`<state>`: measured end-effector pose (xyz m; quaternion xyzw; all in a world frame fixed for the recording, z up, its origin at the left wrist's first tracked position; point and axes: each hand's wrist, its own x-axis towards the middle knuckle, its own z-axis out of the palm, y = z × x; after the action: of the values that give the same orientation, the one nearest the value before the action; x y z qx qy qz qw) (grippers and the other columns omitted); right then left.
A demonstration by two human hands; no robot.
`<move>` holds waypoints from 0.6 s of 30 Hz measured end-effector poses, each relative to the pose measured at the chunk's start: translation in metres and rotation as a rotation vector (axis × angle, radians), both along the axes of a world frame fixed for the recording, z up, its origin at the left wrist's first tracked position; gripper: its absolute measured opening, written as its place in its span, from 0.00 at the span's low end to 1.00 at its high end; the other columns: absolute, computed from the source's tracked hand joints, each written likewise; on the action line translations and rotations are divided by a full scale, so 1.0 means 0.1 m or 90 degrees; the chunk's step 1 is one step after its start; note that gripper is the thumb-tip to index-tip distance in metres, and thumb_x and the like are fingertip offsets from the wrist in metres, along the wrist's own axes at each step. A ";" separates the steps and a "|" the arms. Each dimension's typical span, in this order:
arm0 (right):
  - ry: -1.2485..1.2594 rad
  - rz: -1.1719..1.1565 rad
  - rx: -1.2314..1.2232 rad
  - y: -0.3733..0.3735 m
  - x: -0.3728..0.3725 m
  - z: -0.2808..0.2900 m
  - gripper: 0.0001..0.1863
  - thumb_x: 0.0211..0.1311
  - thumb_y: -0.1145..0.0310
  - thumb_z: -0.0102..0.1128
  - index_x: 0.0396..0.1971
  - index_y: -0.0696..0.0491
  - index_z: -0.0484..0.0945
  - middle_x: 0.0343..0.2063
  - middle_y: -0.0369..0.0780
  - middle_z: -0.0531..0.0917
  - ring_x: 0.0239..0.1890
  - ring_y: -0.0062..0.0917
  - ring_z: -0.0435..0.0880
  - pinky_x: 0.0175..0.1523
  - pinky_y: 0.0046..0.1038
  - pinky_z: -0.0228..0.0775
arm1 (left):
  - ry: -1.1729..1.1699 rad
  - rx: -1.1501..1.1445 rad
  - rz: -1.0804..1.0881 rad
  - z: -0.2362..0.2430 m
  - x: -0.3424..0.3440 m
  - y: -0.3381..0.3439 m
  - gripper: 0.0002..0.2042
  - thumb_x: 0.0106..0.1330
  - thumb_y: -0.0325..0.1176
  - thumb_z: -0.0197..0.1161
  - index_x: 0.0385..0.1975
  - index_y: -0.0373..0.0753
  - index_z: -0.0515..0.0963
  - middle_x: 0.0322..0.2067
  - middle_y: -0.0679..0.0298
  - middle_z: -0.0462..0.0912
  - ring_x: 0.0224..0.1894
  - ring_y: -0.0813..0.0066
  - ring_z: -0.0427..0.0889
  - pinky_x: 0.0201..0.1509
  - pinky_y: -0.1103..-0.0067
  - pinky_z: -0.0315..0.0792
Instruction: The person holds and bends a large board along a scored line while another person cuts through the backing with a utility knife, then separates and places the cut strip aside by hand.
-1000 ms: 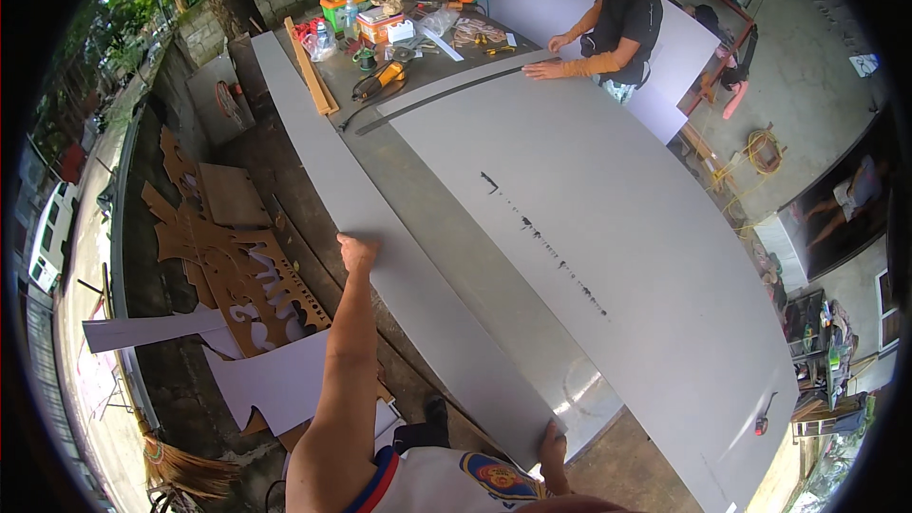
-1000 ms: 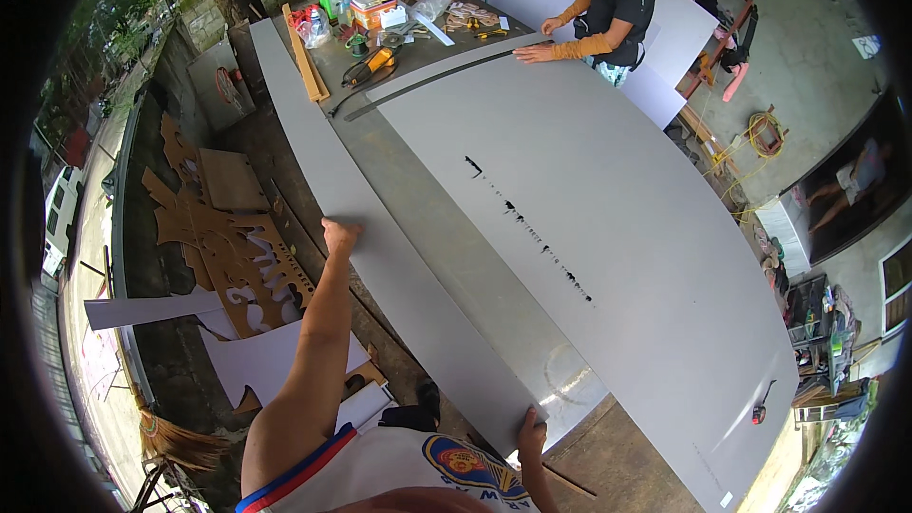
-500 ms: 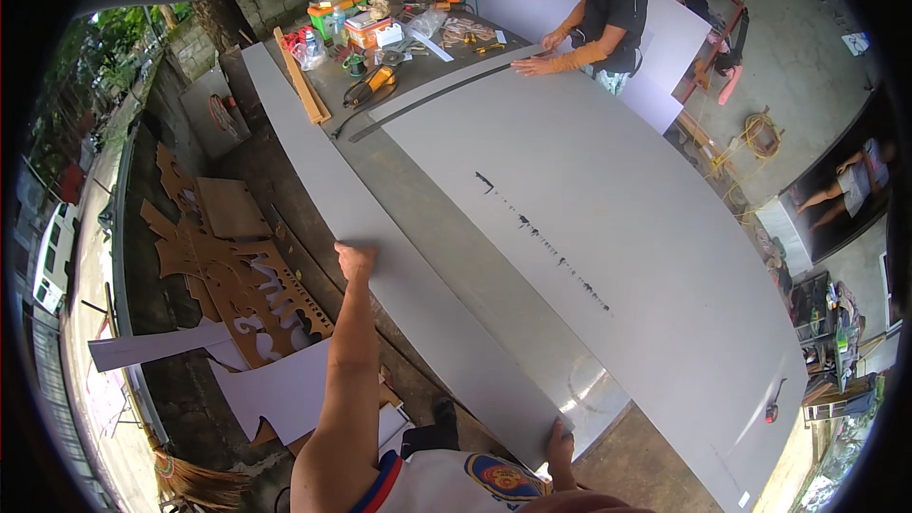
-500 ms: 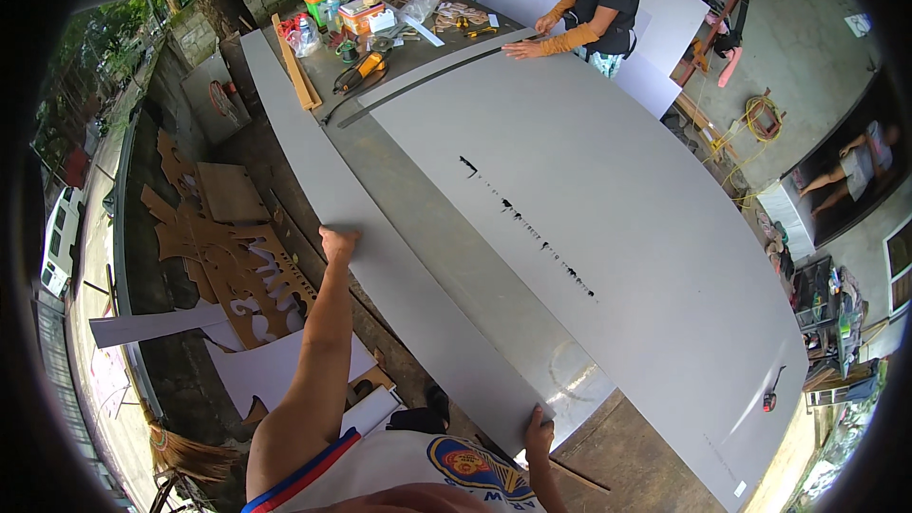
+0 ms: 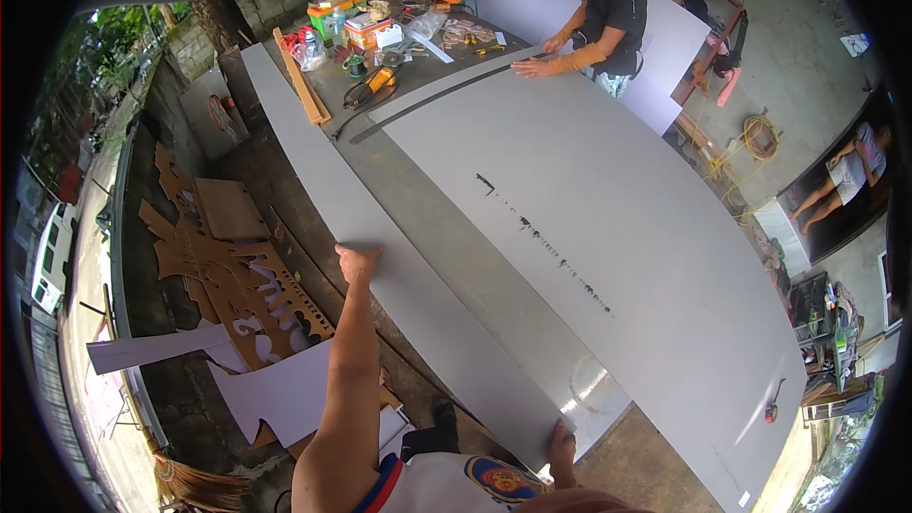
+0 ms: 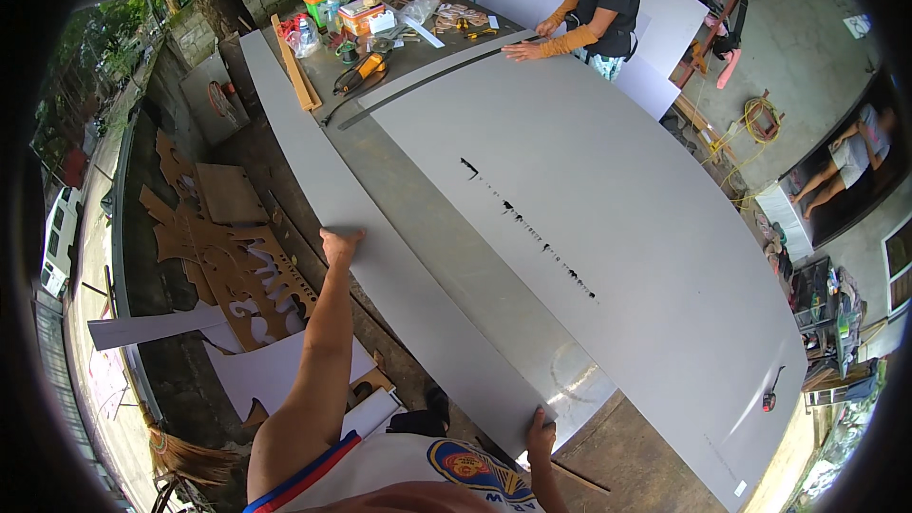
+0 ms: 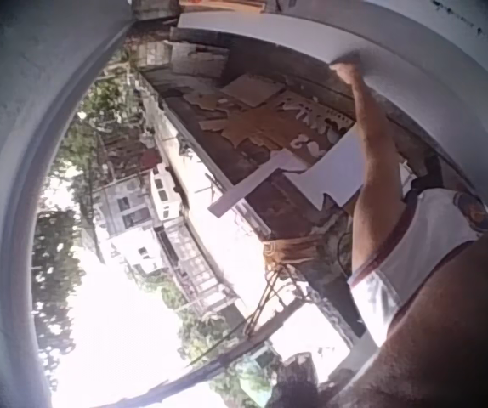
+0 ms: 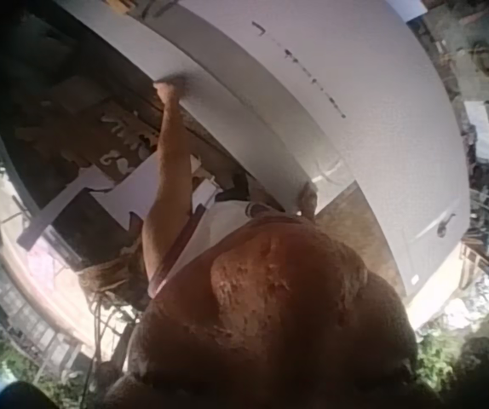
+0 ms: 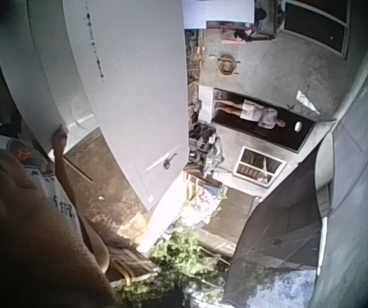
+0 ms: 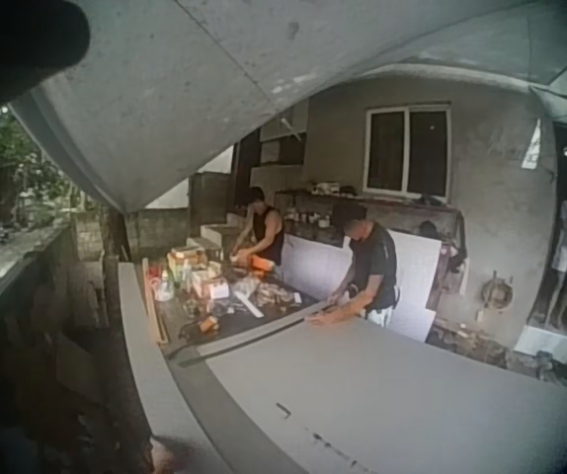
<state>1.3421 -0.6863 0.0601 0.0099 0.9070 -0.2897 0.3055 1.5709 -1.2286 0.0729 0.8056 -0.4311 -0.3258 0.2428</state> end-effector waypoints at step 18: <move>-0.014 0.000 -0.050 0.05 -0.04 -0.12 0.41 0.64 0.38 0.50 0.49 0.70 0.71 0.47 0.62 0.77 0.53 0.52 0.76 0.57 0.41 0.67 | 0.017 -0.093 -0.004 -0.27 0.17 -0.19 0.44 0.39 0.44 0.81 0.53 0.28 0.63 0.50 0.45 0.77 0.54 0.50 0.77 0.57 0.67 0.72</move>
<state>1.3382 -0.6816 0.0479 0.0012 0.8916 -0.3249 0.3155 1.5875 -1.2472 0.0459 0.7800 -0.4529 -0.3050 0.3057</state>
